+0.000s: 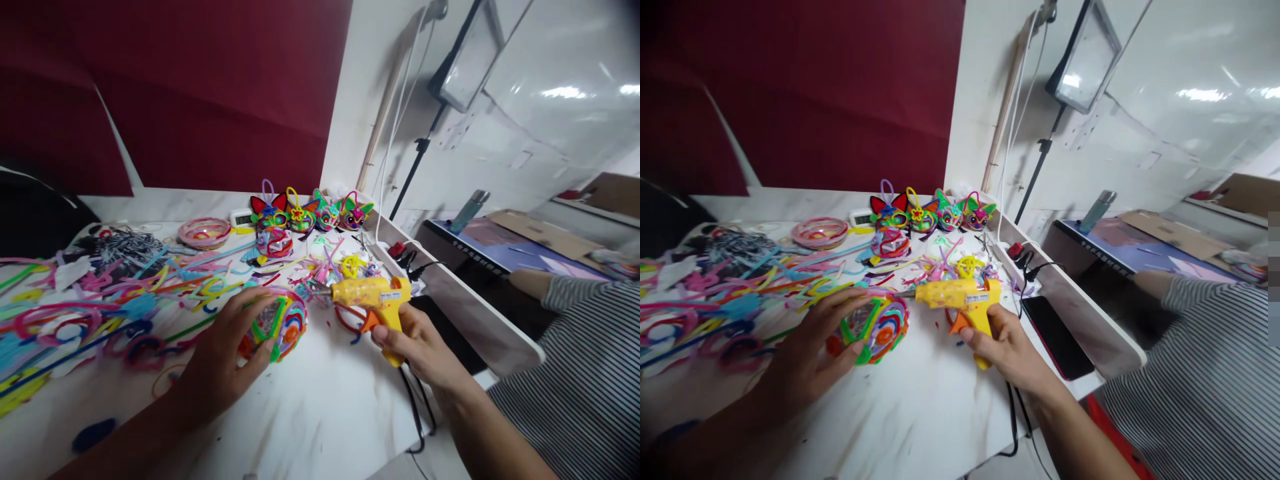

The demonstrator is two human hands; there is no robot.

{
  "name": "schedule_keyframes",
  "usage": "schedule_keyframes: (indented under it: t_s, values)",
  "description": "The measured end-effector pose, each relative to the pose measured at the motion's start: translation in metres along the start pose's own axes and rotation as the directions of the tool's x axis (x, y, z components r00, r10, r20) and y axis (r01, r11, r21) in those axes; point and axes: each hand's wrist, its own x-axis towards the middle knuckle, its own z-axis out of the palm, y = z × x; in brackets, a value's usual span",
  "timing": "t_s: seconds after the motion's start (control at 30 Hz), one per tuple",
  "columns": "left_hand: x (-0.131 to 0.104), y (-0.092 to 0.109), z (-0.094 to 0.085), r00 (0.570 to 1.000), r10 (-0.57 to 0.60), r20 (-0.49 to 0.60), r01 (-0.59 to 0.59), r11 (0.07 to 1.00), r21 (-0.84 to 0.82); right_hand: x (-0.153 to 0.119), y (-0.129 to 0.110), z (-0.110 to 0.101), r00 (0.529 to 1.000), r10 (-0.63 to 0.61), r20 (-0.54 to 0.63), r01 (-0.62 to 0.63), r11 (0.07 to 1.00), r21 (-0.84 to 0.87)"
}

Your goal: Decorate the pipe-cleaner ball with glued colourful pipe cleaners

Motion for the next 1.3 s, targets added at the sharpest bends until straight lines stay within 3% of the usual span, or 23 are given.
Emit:
schedule_keyframes:
  t_s: [0.17, 0.33, 0.9, 1.3]
  values:
    - [-0.002, 0.004, 0.000, 0.999, -0.037, 0.007, 0.038, 0.998, -0.047, 0.000, 0.003, 0.010, 0.987, -0.159, 0.027, 0.162, 0.968, -0.194]
    - [-0.001, 0.008, 0.002, 0.999, -0.049, -0.016, 0.048, 0.996, -0.070, 0.003, 0.007, 0.016, 0.963, -0.264, 0.049, 0.267, 0.928, -0.259]
    - [-0.002, 0.006, 0.006, 0.996, -0.070, -0.063, 0.066, 0.995, -0.076, 0.007, 0.012, 0.020, 0.973, -0.148, 0.174, 0.196, 0.935, -0.297]
    - [-0.001, 0.006, 0.003, 0.999, -0.036, -0.041, 0.034, 0.998, -0.047, 0.009, 0.003, 0.026, 0.975, -0.155, 0.159, 0.202, 0.915, -0.348]
